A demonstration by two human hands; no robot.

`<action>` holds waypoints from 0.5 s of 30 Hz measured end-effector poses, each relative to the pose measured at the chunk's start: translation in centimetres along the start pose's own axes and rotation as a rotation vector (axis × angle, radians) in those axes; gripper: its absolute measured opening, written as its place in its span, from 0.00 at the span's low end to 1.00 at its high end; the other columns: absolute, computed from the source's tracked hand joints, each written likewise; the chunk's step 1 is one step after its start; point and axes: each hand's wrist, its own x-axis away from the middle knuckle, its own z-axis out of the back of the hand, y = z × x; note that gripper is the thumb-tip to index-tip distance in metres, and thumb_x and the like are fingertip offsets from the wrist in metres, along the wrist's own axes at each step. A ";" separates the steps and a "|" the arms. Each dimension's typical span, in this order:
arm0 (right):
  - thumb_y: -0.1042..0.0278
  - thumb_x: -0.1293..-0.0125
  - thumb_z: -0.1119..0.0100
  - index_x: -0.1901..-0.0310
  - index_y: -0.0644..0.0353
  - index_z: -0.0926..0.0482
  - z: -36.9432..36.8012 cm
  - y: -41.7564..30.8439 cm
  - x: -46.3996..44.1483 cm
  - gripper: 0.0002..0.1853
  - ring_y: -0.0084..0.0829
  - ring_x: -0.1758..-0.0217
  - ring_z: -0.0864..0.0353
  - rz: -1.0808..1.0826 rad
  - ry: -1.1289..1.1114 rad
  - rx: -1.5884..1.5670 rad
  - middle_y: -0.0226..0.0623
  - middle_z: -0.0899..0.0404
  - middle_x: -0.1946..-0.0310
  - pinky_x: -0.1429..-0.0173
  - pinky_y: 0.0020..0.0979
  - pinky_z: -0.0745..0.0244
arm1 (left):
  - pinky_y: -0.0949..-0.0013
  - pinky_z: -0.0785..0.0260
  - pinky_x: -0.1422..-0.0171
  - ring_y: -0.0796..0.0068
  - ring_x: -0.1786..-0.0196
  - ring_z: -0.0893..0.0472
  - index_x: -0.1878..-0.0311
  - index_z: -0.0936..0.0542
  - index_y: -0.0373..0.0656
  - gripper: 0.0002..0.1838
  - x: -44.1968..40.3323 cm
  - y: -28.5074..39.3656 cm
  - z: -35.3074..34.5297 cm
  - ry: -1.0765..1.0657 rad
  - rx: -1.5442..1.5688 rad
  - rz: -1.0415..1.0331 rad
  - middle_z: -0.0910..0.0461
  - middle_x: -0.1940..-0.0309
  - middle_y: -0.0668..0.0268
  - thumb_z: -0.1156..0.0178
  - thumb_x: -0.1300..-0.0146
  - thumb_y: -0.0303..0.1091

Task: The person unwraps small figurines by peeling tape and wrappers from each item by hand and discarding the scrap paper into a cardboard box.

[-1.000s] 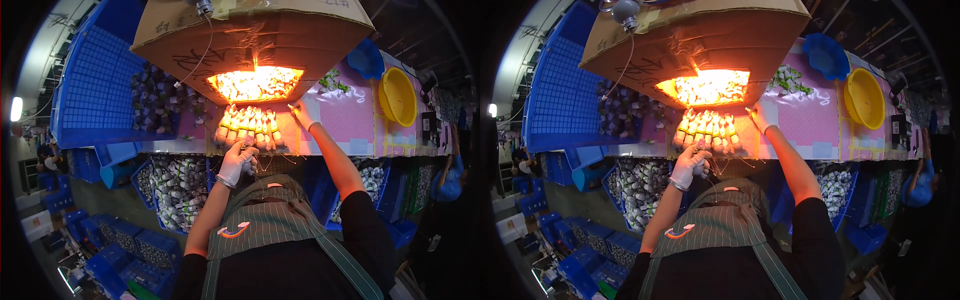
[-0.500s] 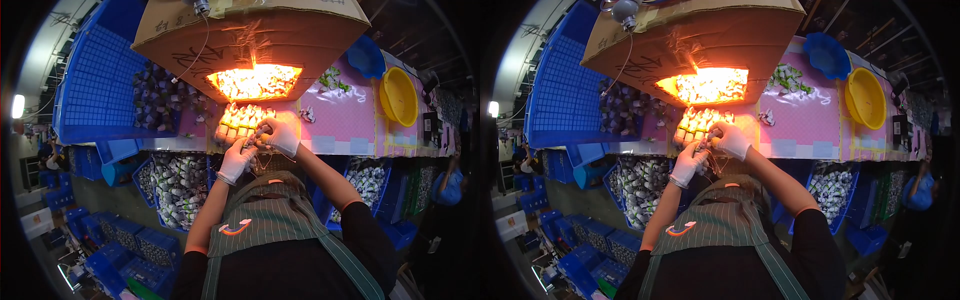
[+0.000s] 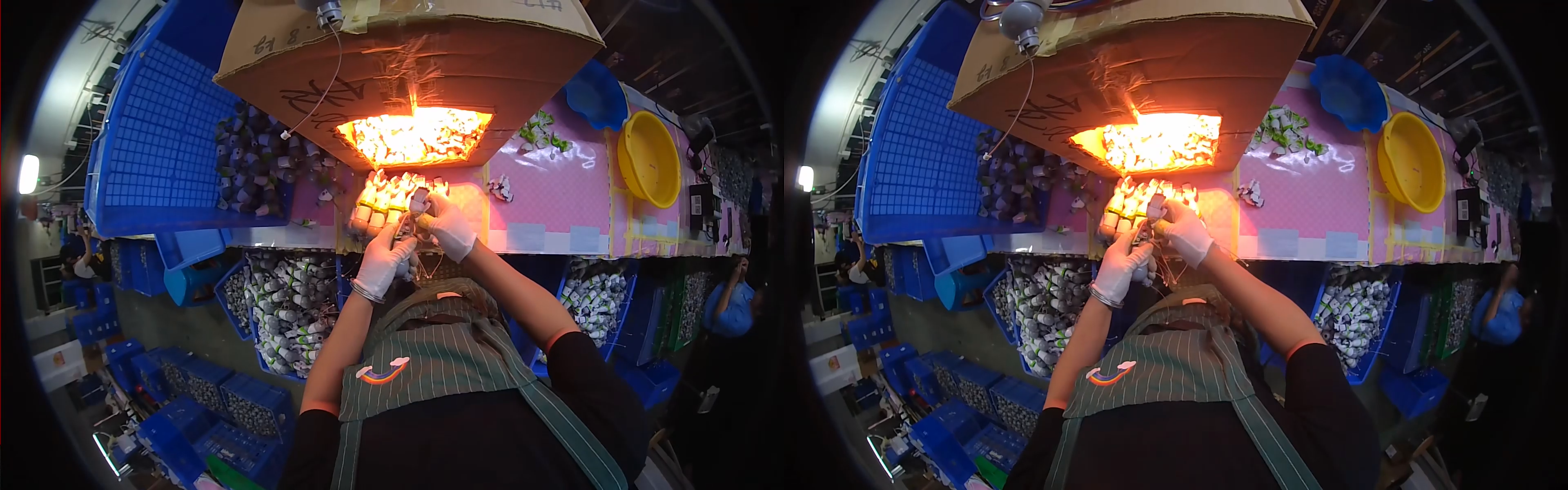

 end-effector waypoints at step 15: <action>0.61 0.34 0.36 0.54 0.63 0.20 10.0 0.5 -1.1 0.14 0.21 0.70 0.23 0.101 0.246 0.357 0.33 0.19 0.66 0.67 0.24 0.26 | 0.76 0.31 0.77 0.80 0.79 0.23 0.51 0.25 0.40 0.14 -2.3 -1.2 -2.1 0.106 -0.076 0.030 0.22 0.76 0.68 0.37 0.32 0.38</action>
